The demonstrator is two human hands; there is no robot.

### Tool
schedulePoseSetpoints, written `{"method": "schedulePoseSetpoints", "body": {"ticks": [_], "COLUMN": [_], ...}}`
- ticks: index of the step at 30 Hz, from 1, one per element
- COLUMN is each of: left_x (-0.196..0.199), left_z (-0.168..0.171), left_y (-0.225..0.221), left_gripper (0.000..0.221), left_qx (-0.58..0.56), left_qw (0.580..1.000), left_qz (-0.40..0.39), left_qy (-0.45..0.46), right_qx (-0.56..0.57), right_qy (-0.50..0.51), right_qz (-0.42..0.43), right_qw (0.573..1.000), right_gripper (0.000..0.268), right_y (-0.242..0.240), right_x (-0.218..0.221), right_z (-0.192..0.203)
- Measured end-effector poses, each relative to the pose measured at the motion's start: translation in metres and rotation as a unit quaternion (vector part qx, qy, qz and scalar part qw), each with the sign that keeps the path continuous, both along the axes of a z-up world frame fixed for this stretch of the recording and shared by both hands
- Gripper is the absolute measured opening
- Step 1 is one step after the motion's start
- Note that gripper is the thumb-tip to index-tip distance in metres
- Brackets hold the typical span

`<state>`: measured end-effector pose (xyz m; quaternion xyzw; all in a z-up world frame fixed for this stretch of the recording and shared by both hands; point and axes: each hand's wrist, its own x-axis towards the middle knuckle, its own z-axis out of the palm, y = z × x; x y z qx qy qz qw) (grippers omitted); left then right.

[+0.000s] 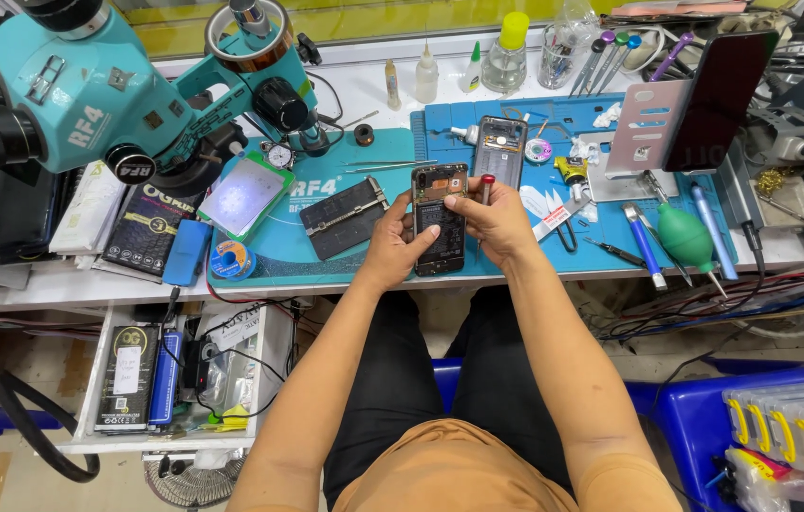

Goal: Repairing a mobile phone by disassembling, inspecting, and reassembling internal components like the battery and screen at a repair bench.

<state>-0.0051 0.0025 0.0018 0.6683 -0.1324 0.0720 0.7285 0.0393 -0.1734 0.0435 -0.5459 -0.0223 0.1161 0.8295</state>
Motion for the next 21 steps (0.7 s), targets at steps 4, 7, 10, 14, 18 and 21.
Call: {"method": "schedulePoseSetpoints", "body": {"ticks": [4,7,10,14,18,21], "left_x": [0.001,0.000,0.000,0.000,0.000,0.000], "left_z": [-0.004,-0.002,-0.001,-0.001,0.000,-0.002], "left_y": [0.000,0.000,0.000,-0.001,-0.001,0.000], "left_gripper": [0.062,0.061,0.060,0.060,0.061,0.062], "left_qx": [-0.008,-0.011,-0.021,-0.019,-0.024,-0.027], "left_qw": [1.000,1.000,1.000,1.000,1.000,1.000], "left_qz": [-0.002,0.000,-0.005,-0.007,-0.007,-0.006], "left_qy": [0.003,0.001,0.007,-0.006,-0.007,-0.002], "right_qx": [0.012,0.032,0.028,0.026,0.025,0.020], "right_qy": [0.022,0.038,0.037,0.019,0.009,-0.001], "right_qz": [0.007,0.016,0.021,0.028,0.024,0.007], "right_qw": [1.000,0.999,0.999,0.999,0.999,1.000], "right_gripper": [0.027,0.026,0.030,0.031,0.031,0.029], "right_y": [0.003,0.004,0.001,-0.002,0.001,0.000], "right_x": [-0.005,-0.006,-0.004,-0.002,-0.005,0.000], "right_z": [0.012,0.015,0.013,0.009,0.013,0.000]}}
